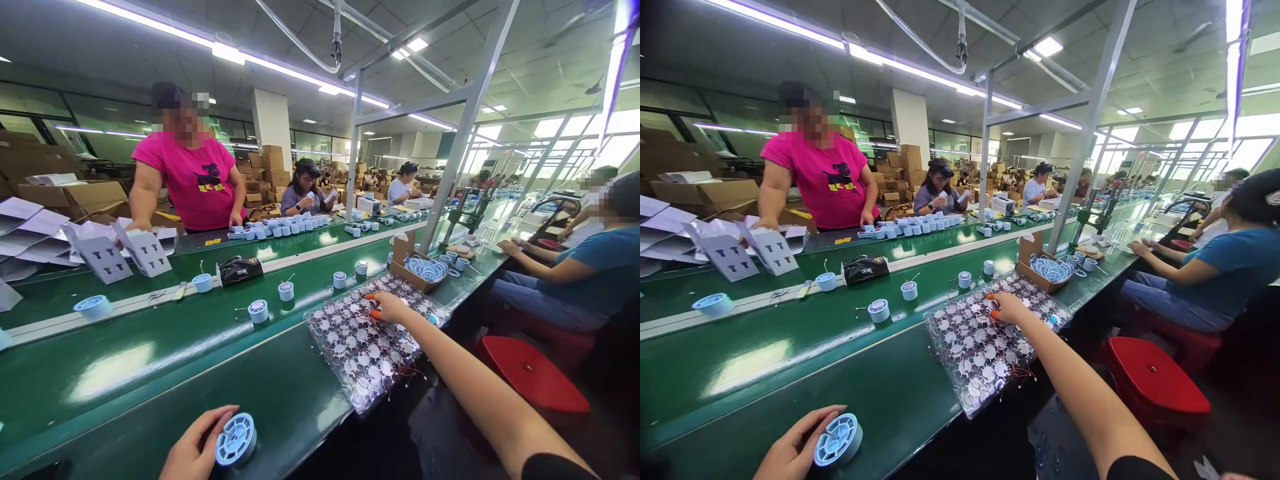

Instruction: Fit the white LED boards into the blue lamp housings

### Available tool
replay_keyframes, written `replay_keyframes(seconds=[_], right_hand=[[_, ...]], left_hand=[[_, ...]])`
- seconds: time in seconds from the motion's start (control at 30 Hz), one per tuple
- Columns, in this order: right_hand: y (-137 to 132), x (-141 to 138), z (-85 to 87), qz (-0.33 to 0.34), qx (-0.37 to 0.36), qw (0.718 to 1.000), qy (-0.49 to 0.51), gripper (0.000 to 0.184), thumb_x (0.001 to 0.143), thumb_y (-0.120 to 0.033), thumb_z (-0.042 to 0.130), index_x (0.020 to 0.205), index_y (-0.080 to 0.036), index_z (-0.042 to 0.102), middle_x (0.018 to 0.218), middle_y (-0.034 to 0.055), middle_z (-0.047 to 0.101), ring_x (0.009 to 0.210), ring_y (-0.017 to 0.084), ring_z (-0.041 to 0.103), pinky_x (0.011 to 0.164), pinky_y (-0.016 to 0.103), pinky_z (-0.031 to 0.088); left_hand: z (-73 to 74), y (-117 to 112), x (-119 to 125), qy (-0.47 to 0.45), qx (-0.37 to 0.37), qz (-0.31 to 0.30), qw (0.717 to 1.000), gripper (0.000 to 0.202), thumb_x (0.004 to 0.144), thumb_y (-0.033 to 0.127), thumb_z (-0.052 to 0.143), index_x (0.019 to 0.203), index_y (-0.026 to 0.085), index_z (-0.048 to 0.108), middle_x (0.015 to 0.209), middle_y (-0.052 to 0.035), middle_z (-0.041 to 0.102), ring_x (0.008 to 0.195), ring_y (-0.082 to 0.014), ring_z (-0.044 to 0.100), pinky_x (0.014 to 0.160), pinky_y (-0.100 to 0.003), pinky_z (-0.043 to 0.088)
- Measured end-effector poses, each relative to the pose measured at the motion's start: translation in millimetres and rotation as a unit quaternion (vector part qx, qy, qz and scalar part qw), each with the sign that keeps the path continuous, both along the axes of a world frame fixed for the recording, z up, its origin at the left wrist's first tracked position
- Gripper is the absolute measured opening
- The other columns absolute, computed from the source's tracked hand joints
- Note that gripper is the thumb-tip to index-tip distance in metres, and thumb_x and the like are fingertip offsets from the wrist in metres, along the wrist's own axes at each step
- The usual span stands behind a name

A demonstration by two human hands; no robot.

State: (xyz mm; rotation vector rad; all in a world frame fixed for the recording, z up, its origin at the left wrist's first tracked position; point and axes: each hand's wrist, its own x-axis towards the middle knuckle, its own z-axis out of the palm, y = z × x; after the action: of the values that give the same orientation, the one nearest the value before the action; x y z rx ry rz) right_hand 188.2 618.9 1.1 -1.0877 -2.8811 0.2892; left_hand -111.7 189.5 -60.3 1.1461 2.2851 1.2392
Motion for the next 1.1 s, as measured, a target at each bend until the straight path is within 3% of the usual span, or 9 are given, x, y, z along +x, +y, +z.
replay_keyframes(seconds=[0.1, 0.23, 0.37, 0.63, 0.73, 0.83, 0.97, 1.1], right_hand=[[-2.4, 8.0, -6.4, -0.011, 0.004, 0.999, 0.033, 0.045, 0.089, -0.029, 0.068, 0.133, -0.02, 0.064, 0.119, 0.0109, 0.068, 0.104, 0.024, 0.065, 0.09, 0.035, 0.049], [-0.9, 15.2, -7.8, -0.008, -0.011, 0.999, 0.044, 0.049, 0.081, -0.022, 0.07, 0.13, -0.021, 0.067, 0.103, 0.0065, 0.072, 0.087, 0.02, 0.067, 0.075, 0.026, 0.047], [-0.7, 16.5, -5.8, -0.031, 0.002, 0.999, 0.045, 0.046, 0.075, -0.016, 0.071, 0.12, -0.021, 0.07, 0.088, 0.0027, 0.071, 0.078, 0.018, 0.064, 0.068, 0.024, 0.043], [-27.6, 10.3, 14.5, -0.082, 0.12, 0.975, 0.168, 0.038, 0.081, -0.011, 0.057, 0.117, -0.018, 0.067, 0.111, 0.0106, 0.063, 0.092, 0.021, 0.061, 0.081, 0.029, 0.045], [-44.6, 6.8, 24.0, -0.084, 0.149, 0.955, 0.242, 0.039, 0.084, -0.015, 0.052, 0.12, -0.017, 0.065, 0.114, 0.0131, 0.061, 0.099, 0.026, 0.06, 0.089, 0.036, 0.047], [-62.3, -1.7, 30.4, -0.076, 0.137, 0.935, 0.318, 0.041, 0.083, -0.02, 0.053, 0.122, -0.018, 0.065, 0.111, 0.0133, 0.061, 0.098, 0.027, 0.059, 0.092, 0.041, 0.048], [-85.6, -20.5, 33.4, -0.064, 0.005, 0.894, 0.443, 0.047, 0.077, -0.028, 0.061, 0.123, -0.018, 0.064, 0.092, 0.0073, 0.065, 0.074, 0.021, 0.059, 0.077, 0.039, 0.053], [-116.1, -40.3, 30.7, -0.032, -0.123, 0.876, 0.465, 0.051, 0.074, -0.034, 0.067, 0.122, -0.018, 0.063, 0.088, 0.0046, 0.066, 0.066, 0.016, 0.06, 0.064, 0.032, 0.053]], left_hand=[[-15.8, -0.2, 12.0, 0.153, 0.051, 0.025, 0.987, 0.035, 0.081, 0.046, 0.051, 0.088, 0.025, 0.079, 0.093, -0.0041, 0.079, 0.083, -0.0245, 0.076, 0.072, -0.031, 0.062], [-24.9, 1.0, 19.4, 0.227, 0.067, 0.03, 0.971, 0.036, 0.088, 0.036, 0.043, 0.089, 0.023, 0.077, 0.091, -0.0039, 0.078, 0.079, -0.0207, 0.076, 0.069, -0.027, 0.062], [-23.5, 2.0, 21.6, 0.234, 0.065, 0.017, 0.97, 0.035, 0.09, 0.033, 0.042, 0.09, 0.022, 0.075, 0.091, -0.0045, 0.078, 0.08, -0.0212, 0.076, 0.07, -0.028, 0.062], [-9.3, -1.2, 24.2, 0.147, 0.039, 0.022, 0.988, 0.039, 0.093, 0.05, 0.047, 0.095, 0.024, 0.076, 0.098, -0.0052, 0.079, 0.088, -0.0247, 0.076, 0.078, -0.034, 0.064], [4.3, -1.6, 27.6, 0.192, 0.072, 0.054, 0.977, 0.039, 0.093, 0.048, 0.049, 0.103, 0.022, 0.076, 0.108, -0.0085, 0.076, 0.098, -0.0267, 0.074, 0.091, -0.041, 0.061], [28.4, 3.0, 41.5, 0.233, 0.11, 0.062, 0.964, 0.037, 0.095, 0.043, 0.049, 0.113, 0.022, 0.073, 0.117, -0.0107, 0.072, 0.107, -0.027, 0.07, 0.097, -0.045, 0.059], [65.2, 13.3, 73.3, 0.188, 0.139, 0.008, 0.972, 0.032, 0.098, 0.036, 0.05, 0.121, 0.026, 0.069, 0.123, -0.0086, 0.068, 0.106, -0.0225, 0.069, 0.09, -0.035, 0.061], [86.8, 24.4, 103.3, 0.138, 0.171, -0.068, 0.973, 0.036, 0.098, 0.028, 0.05, 0.132, 0.028, 0.062, 0.129, -0.0091, 0.065, 0.092, -0.0182, 0.07, 0.083, -0.03, 0.061]])
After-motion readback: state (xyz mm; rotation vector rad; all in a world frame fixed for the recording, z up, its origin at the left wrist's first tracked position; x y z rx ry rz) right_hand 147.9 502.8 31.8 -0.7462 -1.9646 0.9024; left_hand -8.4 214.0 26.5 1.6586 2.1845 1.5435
